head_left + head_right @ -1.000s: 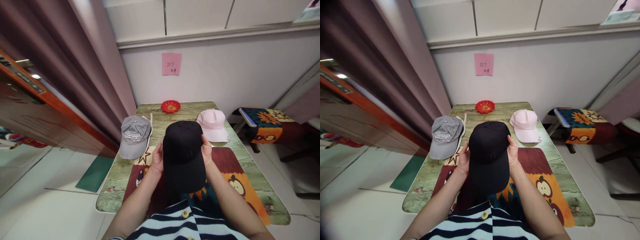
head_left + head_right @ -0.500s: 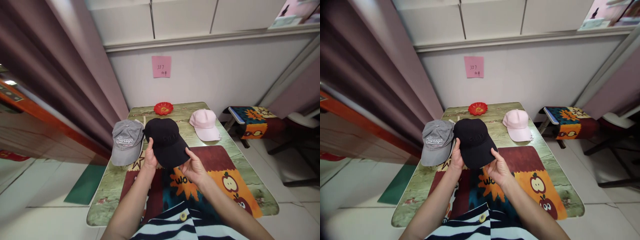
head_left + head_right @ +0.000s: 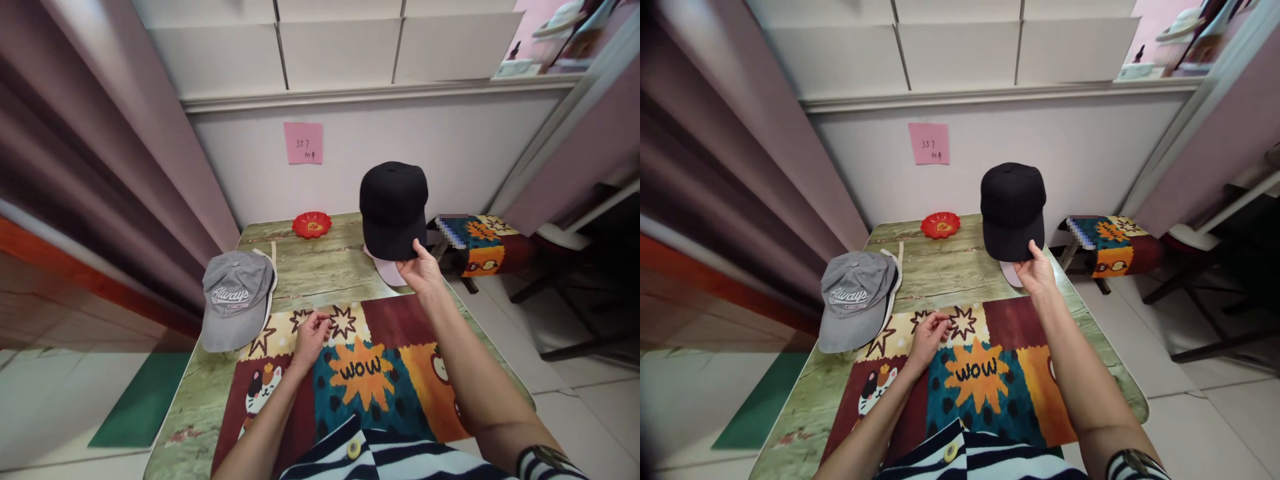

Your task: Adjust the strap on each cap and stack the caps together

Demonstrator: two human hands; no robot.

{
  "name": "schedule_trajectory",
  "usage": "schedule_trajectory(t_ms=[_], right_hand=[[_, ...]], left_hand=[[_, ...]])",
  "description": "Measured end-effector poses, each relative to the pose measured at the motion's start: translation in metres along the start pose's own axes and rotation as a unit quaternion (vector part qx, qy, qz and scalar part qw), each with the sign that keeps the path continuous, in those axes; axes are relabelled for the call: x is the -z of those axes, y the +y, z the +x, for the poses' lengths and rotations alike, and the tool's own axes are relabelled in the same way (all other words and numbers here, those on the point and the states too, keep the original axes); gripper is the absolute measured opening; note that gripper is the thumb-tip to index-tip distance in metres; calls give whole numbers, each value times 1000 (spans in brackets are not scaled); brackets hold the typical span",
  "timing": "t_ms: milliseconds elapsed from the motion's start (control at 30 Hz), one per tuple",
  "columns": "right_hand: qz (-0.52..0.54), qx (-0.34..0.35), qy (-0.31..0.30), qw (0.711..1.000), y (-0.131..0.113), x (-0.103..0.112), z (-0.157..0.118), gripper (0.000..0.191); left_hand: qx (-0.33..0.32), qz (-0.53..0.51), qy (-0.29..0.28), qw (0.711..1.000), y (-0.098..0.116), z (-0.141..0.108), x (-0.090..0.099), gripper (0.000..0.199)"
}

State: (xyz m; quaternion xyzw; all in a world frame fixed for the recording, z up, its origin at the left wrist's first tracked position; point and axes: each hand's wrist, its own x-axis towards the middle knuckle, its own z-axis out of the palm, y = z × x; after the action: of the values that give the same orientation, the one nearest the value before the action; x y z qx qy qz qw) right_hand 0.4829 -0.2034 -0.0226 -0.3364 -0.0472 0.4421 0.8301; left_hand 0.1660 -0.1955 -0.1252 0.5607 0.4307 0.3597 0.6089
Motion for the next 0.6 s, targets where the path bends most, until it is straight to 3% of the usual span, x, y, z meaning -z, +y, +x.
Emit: schedule_trajectory(t_ms=[167, 267, 367, 600], right_hand=[[-9, -53, 141, 989, 4, 45, 25, 11], [-30, -71, 189, 979, 15, 74, 27, 15], [-39, -69, 208, 975, 21, 91, 31, 13], [-65, -19, 192, 979, 7, 99, 61, 7]], left_hand=[[-10, 25, -5, 1000, 1, -1, 1, 26], [-11, 27, -6, 1000, 0, -1, 2, 27], [-9, 31, -6, 999, -1, 0, 2, 27], [-13, 32, -14, 999, -3, 1, 3, 28]])
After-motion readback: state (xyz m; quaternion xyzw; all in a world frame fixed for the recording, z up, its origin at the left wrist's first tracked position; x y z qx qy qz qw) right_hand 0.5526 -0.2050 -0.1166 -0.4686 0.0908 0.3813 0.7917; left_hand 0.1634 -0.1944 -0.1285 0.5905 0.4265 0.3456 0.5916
